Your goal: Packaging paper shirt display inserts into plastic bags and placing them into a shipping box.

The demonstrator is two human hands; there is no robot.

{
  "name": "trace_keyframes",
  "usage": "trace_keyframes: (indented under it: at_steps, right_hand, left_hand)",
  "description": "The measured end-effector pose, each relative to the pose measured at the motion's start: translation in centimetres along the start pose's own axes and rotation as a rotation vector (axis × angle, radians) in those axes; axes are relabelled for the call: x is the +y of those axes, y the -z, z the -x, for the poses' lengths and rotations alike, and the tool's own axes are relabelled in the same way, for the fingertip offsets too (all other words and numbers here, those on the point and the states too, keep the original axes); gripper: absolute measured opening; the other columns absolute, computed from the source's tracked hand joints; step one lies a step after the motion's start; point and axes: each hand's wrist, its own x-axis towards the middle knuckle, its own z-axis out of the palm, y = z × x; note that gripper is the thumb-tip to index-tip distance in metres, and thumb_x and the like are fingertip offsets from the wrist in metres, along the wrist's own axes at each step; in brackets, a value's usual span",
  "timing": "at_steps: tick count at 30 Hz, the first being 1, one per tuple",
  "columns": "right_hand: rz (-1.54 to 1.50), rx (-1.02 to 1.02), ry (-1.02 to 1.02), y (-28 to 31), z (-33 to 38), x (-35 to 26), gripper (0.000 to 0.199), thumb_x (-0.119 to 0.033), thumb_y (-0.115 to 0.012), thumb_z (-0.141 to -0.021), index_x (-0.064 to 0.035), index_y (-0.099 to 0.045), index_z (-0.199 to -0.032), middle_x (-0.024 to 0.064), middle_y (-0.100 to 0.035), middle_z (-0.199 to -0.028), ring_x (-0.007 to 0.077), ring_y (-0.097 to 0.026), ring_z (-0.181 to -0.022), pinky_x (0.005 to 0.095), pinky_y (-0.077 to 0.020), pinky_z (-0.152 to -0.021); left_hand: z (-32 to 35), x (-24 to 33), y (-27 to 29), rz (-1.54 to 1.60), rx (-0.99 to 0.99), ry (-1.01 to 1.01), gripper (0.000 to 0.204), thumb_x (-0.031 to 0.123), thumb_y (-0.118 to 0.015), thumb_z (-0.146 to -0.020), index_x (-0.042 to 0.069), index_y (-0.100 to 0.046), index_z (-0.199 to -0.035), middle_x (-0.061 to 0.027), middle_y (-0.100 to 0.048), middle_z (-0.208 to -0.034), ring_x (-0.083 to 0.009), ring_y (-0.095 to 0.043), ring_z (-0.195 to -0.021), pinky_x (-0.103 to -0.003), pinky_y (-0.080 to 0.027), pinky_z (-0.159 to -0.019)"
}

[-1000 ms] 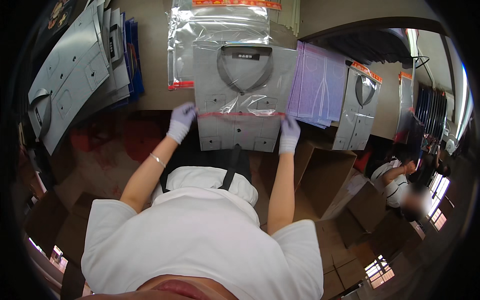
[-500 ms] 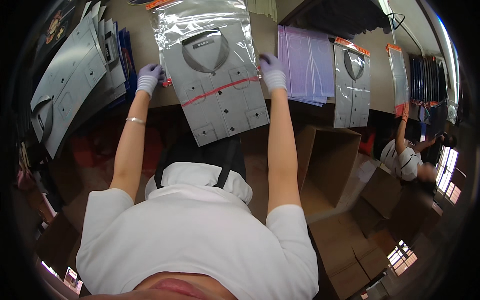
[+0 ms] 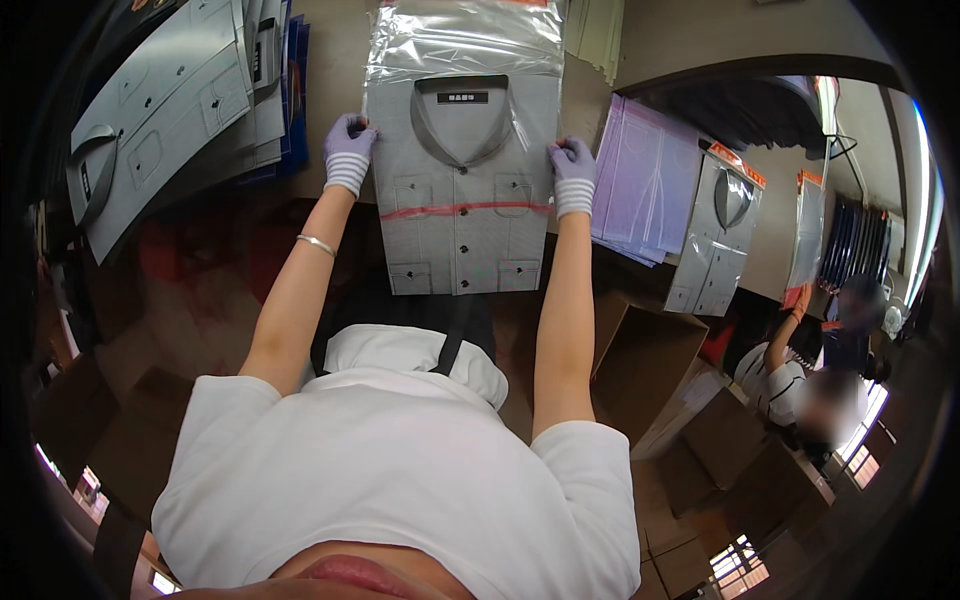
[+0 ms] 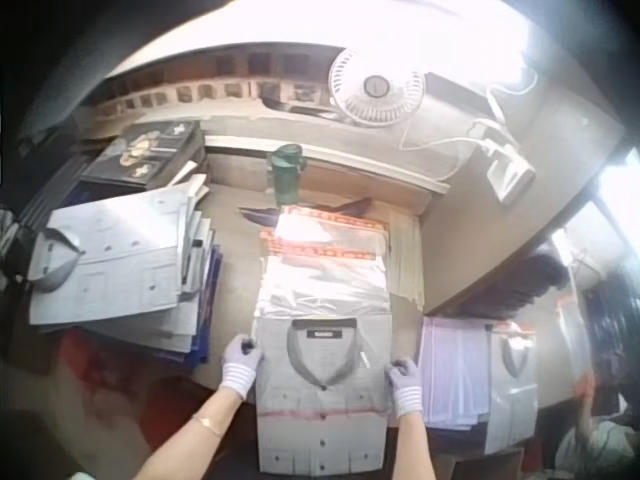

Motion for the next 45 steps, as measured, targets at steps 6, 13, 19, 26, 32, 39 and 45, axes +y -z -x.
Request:
trace_keyframes:
  at_steps: [6,13,19,26,32,39,45]
  right_hand:
    - [-0.050,0.206,0.021,0.7,10.5,0.7,0.026,-0.009,-0.057,-0.084,0.0053,-0.054,-0.105,0.0066,-0.057,-0.097,0.0140,-0.052,-0.091,0.0245,-0.0406,-0.083]
    - [-0.220,0.168,-0.358,2.7,26.1,7.6,0.020,-0.009,-0.054,-0.085,0.0033,-0.057,-0.101,0.0017,-0.056,-0.089,0.0085,-0.049,-0.081,0.0200,-0.0399,-0.075]
    - [-0.220,0.007,-0.210,5.2,23.2,8.5,0.034,0.002,-0.051,-0.078,0.0026,-0.047,-0.112,0.0036,-0.057,-0.094,0.0110,-0.054,-0.084,0.0212,-0.0417,-0.076]
    - [-0.248,-0.277,-0.326,8.6,19.6,8.7,0.053,0.012,-0.049,-0.066,-0.0005,-0.044,-0.118,0.0087,-0.056,-0.108,0.0173,-0.055,-0.098,0.0254,-0.0442,-0.082]
    - [-0.230,-0.110,-0.315,5.5,23.4,13.3,0.045,0.007,-0.059,-0.072,-0.0017,-0.048,-0.114,0.0075,-0.059,-0.101,0.0150,-0.056,-0.090,0.0272,-0.0458,-0.079]
    - [-0.639,-0.200,-0.097,7.4,18.0,6.4,0.062,0.004,-0.054,-0.075,-0.0010,-0.031,-0.132,0.0095,-0.048,-0.122,0.0187,-0.047,-0.112,0.0314,-0.0397,-0.092]
    - [-0.102,0.293,-0.112,9.0,7.5,1.9,0.029,-0.012,-0.048,-0.088,0.0033,-0.053,-0.112,0.0040,-0.058,-0.094,0.0108,-0.050,-0.077,0.0212,-0.0416,-0.071]
  left_hand:
    - [8.3,-1.6,1.7,0.477,-0.086,-0.025,0.015,0.003,-0.060,-0.076,0.000,-0.057,-0.091,-0.0049,-0.060,-0.077,-0.0083,-0.055,-0.071,-0.023,-0.045,-0.066]
    - [17.9,-6.4,5.0,0.182,-0.832,0.037,0.025,0.004,-0.058,-0.078,-0.002,-0.056,-0.102,-0.0101,-0.064,-0.087,-0.0121,-0.058,-0.078,-0.027,-0.047,-0.074]
    - [10.7,-4.3,6.1,-0.538,-1.198,-0.357,0.016,0.015,-0.061,-0.073,0.002,-0.064,-0.083,-0.0151,-0.064,-0.074,-0.0242,-0.063,-0.065,-0.034,-0.050,-0.064]
    - [-0.7,7.4,-2.2,0.146,-0.644,-0.065,0.027,0.017,-0.058,-0.077,0.001,-0.061,-0.099,-0.0108,-0.064,-0.081,-0.0143,-0.059,-0.062,-0.026,-0.048,-0.059]
    - [-3.0,7.4,-11.7,-0.221,-0.330,-0.186,0.033,0.026,-0.059,-0.076,0.002,-0.063,-0.098,-0.0137,-0.065,-0.083,-0.0187,-0.061,-0.070,-0.029,-0.048,-0.068]
    - [-1.9,4.8,-8.7,0.437,-0.533,-0.046,0.025,0.012,-0.056,-0.084,-0.005,-0.059,-0.103,-0.0062,-0.063,-0.087,-0.0116,-0.057,-0.076,-0.023,-0.045,-0.069]
    - [0.1,4.7,-10.0,0.349,-0.525,-0.038,0.033,0.018,-0.057,-0.086,-0.004,-0.055,-0.110,-0.0057,-0.062,-0.090,-0.0104,-0.054,-0.075,-0.022,-0.044,-0.069]
